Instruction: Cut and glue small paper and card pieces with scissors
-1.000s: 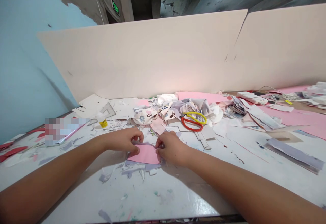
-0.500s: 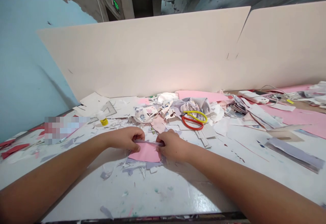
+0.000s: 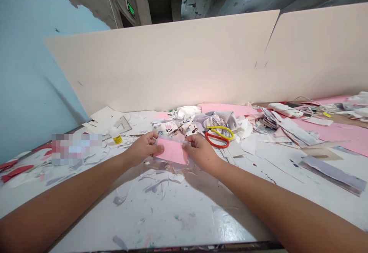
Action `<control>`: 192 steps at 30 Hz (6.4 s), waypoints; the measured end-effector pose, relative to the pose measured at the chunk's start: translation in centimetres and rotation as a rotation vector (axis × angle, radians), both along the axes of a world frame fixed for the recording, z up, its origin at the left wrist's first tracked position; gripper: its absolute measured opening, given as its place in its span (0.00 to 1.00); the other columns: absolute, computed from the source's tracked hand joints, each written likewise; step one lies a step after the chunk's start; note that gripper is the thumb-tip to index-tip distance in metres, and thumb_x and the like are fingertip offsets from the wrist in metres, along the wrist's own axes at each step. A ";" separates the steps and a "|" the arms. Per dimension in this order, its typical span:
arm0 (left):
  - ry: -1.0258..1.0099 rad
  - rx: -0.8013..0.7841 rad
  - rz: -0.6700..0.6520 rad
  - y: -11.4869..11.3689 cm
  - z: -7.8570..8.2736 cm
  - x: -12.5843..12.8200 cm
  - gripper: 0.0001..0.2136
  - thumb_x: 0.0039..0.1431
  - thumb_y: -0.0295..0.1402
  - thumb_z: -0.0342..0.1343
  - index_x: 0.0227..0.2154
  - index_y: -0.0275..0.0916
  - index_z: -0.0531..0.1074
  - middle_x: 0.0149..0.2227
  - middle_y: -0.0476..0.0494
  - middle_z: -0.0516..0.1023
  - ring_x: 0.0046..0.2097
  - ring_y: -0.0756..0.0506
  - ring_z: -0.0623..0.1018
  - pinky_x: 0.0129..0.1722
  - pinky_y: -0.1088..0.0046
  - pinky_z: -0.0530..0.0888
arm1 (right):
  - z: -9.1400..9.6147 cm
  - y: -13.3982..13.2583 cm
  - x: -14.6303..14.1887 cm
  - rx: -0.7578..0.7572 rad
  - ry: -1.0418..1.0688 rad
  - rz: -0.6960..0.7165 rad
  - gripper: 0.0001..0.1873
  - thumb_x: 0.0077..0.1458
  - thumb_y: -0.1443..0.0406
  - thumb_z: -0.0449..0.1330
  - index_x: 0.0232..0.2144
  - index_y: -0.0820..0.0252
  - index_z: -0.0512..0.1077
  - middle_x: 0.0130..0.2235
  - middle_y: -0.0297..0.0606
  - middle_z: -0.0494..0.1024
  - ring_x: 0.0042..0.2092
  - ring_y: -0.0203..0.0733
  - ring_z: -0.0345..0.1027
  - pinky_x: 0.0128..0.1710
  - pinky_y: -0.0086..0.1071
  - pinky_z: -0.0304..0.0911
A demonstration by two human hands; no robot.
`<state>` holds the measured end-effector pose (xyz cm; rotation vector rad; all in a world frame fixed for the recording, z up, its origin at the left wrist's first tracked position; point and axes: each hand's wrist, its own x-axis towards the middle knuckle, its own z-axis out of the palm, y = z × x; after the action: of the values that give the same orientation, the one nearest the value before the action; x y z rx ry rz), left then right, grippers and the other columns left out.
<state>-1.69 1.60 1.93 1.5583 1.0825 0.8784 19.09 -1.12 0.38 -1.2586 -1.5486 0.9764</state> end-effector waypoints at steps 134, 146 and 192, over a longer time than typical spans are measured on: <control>-0.237 0.112 0.090 -0.4 -3.2 1.1 0.15 0.41 0.36 0.63 0.31 0.36 0.67 0.27 0.51 0.71 0.29 0.52 0.71 0.29 0.75 0.68 | -0.1 0.5 0.5 -0.134 0.200 0.116 0.15 0.41 0.55 0.63 0.28 0.60 0.69 0.27 0.34 0.74 0.28 0.38 0.67 0.27 0.30 0.60; -0.207 0.105 0.103 -0.5 -3.0 1.2 0.16 0.39 0.35 0.64 0.30 0.35 0.67 0.27 0.51 0.71 0.28 0.53 0.70 0.28 0.75 0.67 | 0.2 0.5 0.1 -0.253 0.481 0.083 0.18 0.30 0.67 0.69 0.28 0.59 0.67 0.25 0.31 0.74 0.27 0.33 0.67 0.26 0.26 0.61; -0.473 -0.219 -0.027 -0.1 -2.5 1.2 0.15 0.31 0.22 0.64 0.25 0.36 0.66 0.25 0.53 0.71 0.27 0.53 0.72 0.27 0.77 0.70 | 0.1 0.6 0.2 -0.201 0.389 -0.035 0.11 0.35 0.65 0.65 0.23 0.59 0.65 0.20 0.28 0.68 0.21 0.29 0.58 0.19 0.25 0.53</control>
<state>-0.51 1.55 -0.59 1.1062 0.7825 1.0094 19.28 -0.54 0.43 -1.1432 -1.1460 1.2929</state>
